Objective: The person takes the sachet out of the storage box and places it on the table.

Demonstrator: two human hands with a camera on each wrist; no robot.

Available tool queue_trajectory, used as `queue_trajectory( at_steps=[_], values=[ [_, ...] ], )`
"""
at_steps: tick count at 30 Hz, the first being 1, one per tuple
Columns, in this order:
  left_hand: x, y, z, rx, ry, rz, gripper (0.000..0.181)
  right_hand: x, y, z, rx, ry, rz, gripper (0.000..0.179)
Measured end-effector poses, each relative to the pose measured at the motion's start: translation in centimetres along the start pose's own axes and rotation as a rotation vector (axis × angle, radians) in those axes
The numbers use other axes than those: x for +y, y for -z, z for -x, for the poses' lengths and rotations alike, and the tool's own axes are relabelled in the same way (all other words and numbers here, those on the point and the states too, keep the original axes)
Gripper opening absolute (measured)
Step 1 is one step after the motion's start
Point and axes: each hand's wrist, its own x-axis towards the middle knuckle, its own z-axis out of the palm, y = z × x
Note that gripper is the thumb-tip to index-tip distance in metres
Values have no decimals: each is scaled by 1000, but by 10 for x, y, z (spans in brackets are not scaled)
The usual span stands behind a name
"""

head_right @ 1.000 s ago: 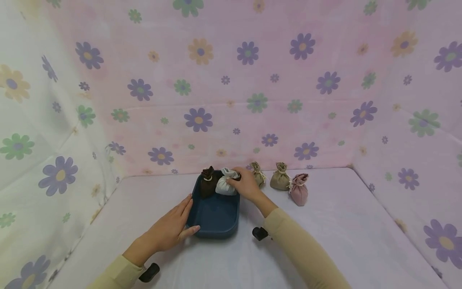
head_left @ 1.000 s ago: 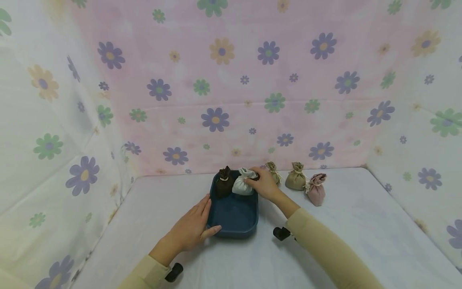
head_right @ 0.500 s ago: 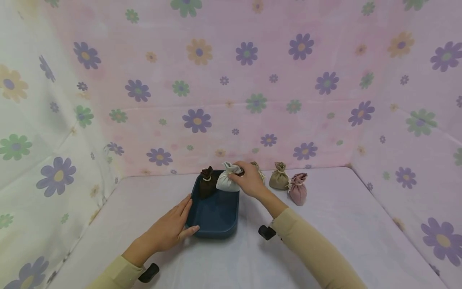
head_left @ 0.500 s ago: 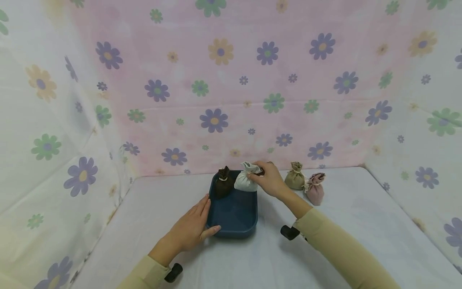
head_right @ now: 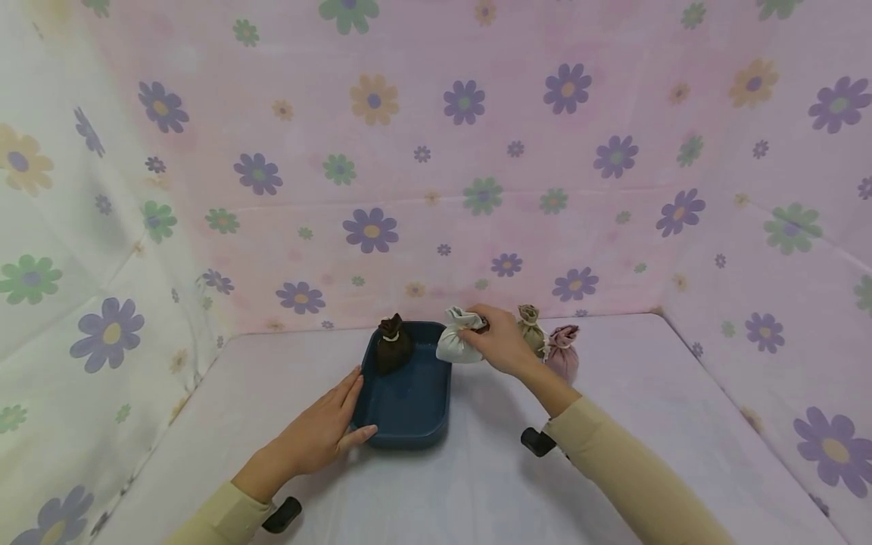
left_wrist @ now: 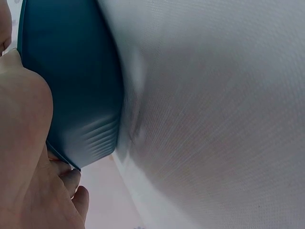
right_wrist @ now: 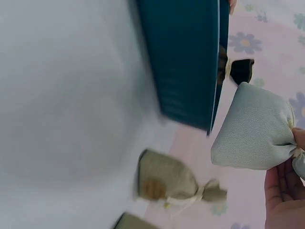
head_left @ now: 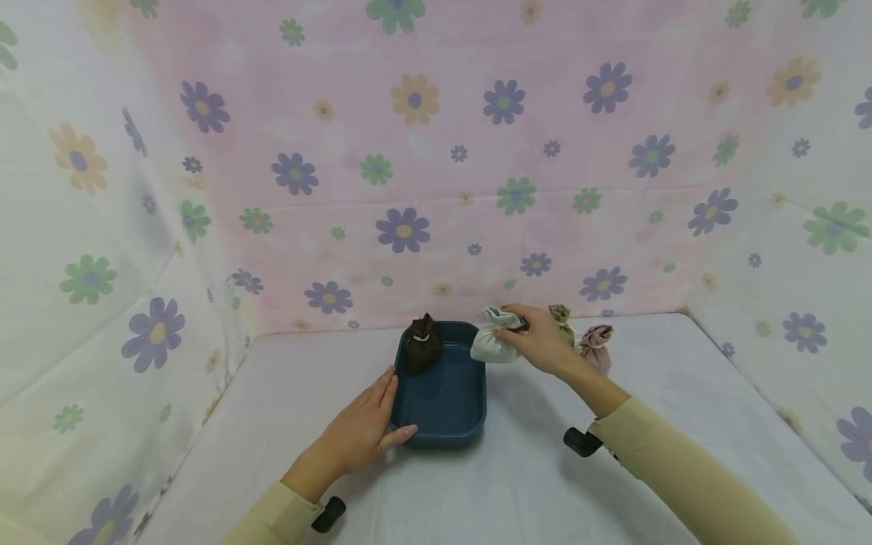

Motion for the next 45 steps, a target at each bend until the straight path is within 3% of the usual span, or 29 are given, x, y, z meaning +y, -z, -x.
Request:
queue_trajectory(
  at_steps=[7, 15, 30, 39, 45],
  values=[
    [-1, 1, 1, 0, -3, 8, 99, 23, 17, 15, 52, -40, 61, 33],
    [-2, 0, -1, 11, -8, 15, 97, 49, 28, 25, 97, -174, 165, 44],
    [0, -1, 0, 14, 6, 18, 96, 73, 23, 28, 127, -264, 316, 39],
    [0, -2, 0, 26, 1, 24, 96, 78, 20, 27, 156, -290, 313, 46],
    [0, -2, 0, 19, 1, 19, 97, 79, 17, 30, 174, -203, 341, 52]
  ],
)
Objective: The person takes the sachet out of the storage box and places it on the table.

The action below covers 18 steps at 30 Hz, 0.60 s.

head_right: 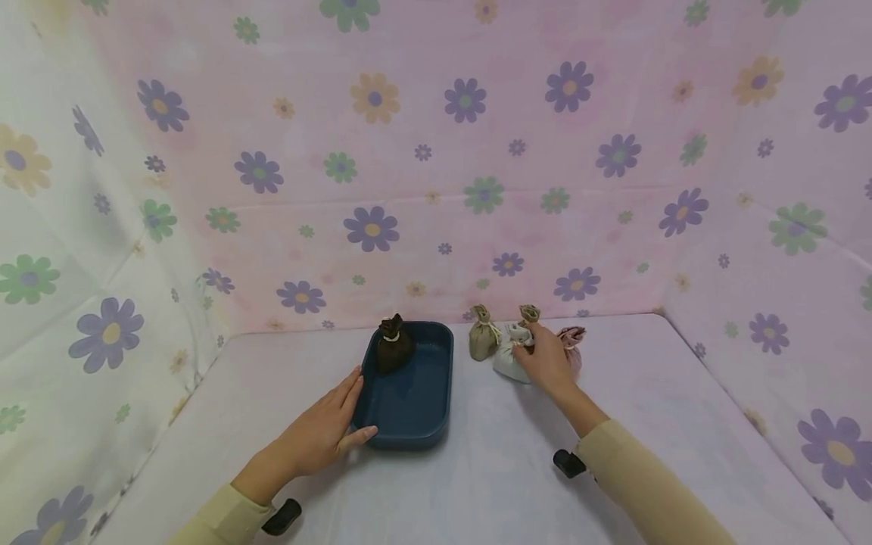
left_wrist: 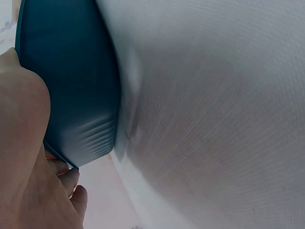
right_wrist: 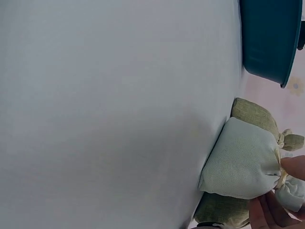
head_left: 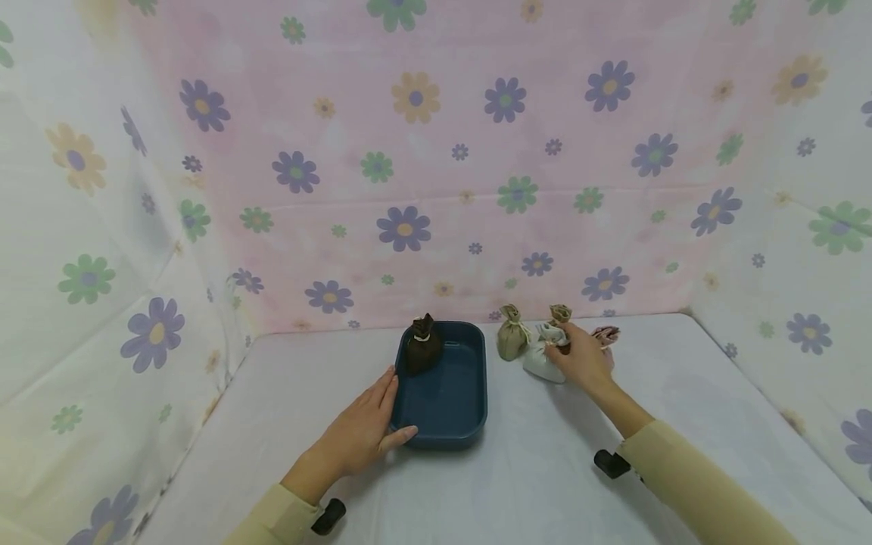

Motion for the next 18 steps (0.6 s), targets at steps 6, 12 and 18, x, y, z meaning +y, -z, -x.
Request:
queue_trajectory(
  at_steps=[6, 12, 18],
  values=[
    [1, 1, 0, 4, -3, -2, 95, -3, 5, 6, 46, 87, -45, 51],
    [1, 1, 1, 6, -2, 2, 97, -8, 14, 11, 47, 131, -79, 51],
    [-1, -2, -1, 3, -7, 13, 98, -10, 20, 15, 45, 161, -106, 50]
  ],
)
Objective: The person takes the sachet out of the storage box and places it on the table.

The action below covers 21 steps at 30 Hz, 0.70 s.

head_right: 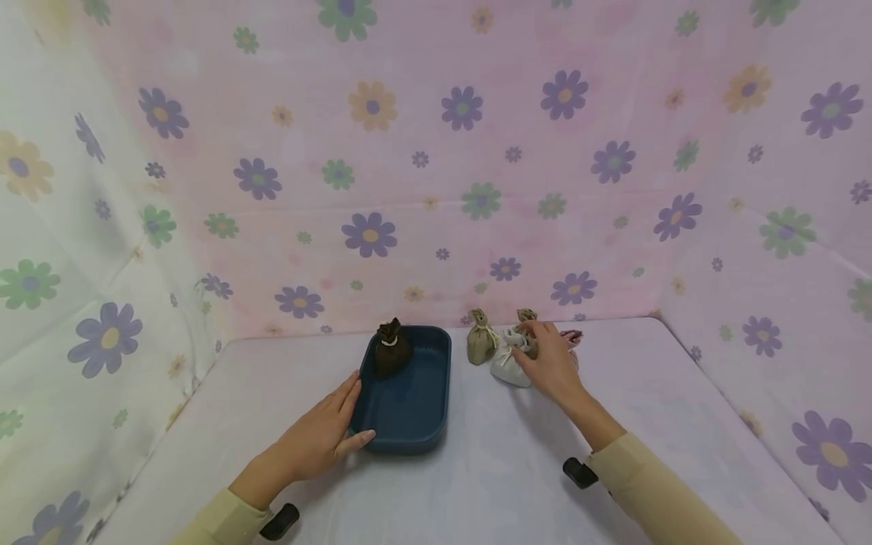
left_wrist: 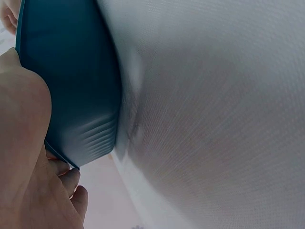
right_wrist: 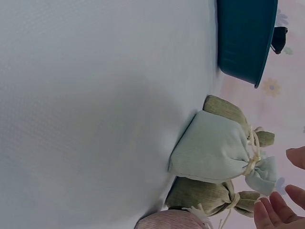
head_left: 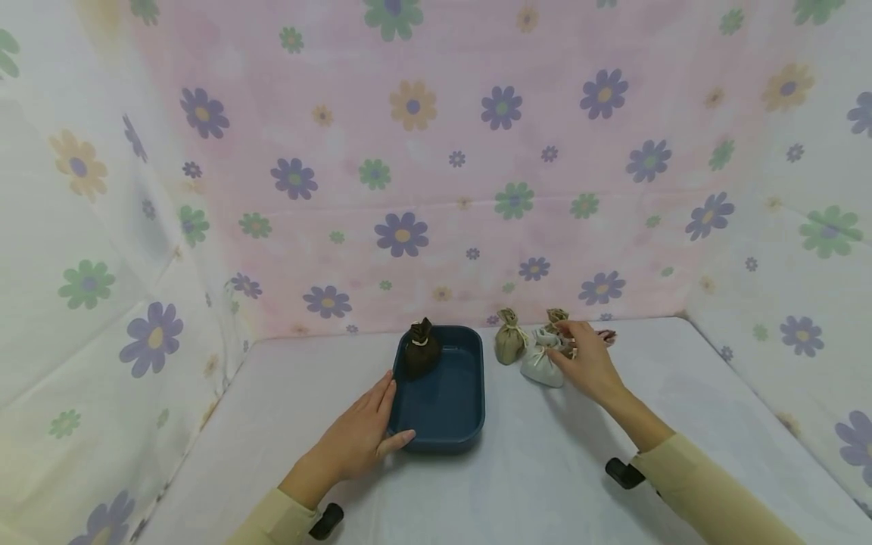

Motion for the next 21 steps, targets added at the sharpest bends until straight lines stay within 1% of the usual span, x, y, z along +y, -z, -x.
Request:
queue_trajectory(
  at_steps=[6, 9, 12, 16, 21],
  values=[
    [-1, -3, 0, -21, 11, 6, 99, -7, 1, 2, 10, 35, -14, 50],
    [-1, -2, 0, -17, 8, 9, 97, -12, 1, 1, 27, 67, -5, 49],
    [-1, 0, -1, -6, -3, 7, 97, -19, -2, -3, 38, 112, -21, 48],
    [0, 1, -1, -1, -6, 10, 97, -30, -11, -9, 14, 154, -72, 48],
    [0, 0, 0, -16, 3, 11, 98, -46, -25, -17, -27, 172, -84, 48]
  ],
)
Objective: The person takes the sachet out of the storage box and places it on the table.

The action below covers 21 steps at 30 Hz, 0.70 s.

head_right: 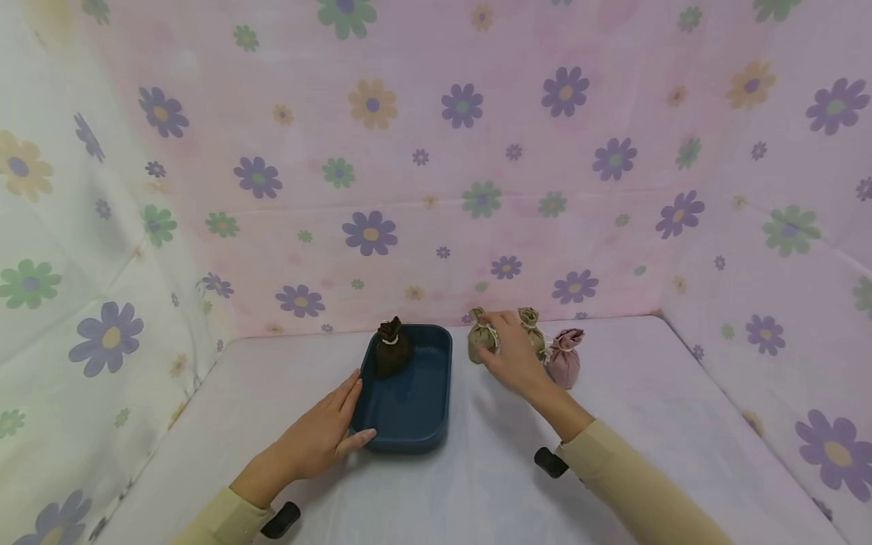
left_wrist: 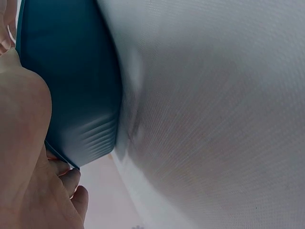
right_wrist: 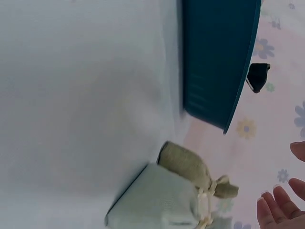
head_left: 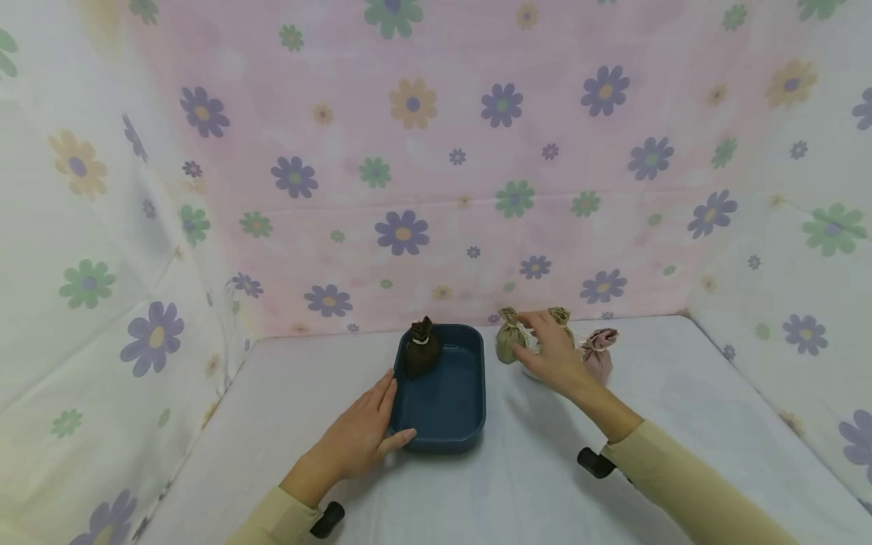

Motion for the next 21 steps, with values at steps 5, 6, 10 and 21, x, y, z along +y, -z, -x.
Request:
queue_trajectory(
  at_steps=[5, 6, 10, 21],
  values=[
    [1, 3, 1, -1, -3, -1, 97, -10, -15, -11, -63, 1, -33, 51],
    [1, 3, 1, -1, -3, -3, 97, -11, -18, -13, -73, 2, -41, 52],
    [2, 4, 1, -1, -1, -8, 98, -14, -29, -19, -109, -3, -59, 51],
    [1, 3, 1, -12, 5, -11, 98, -18, -56, -33, -199, -17, -115, 54]
  ],
)
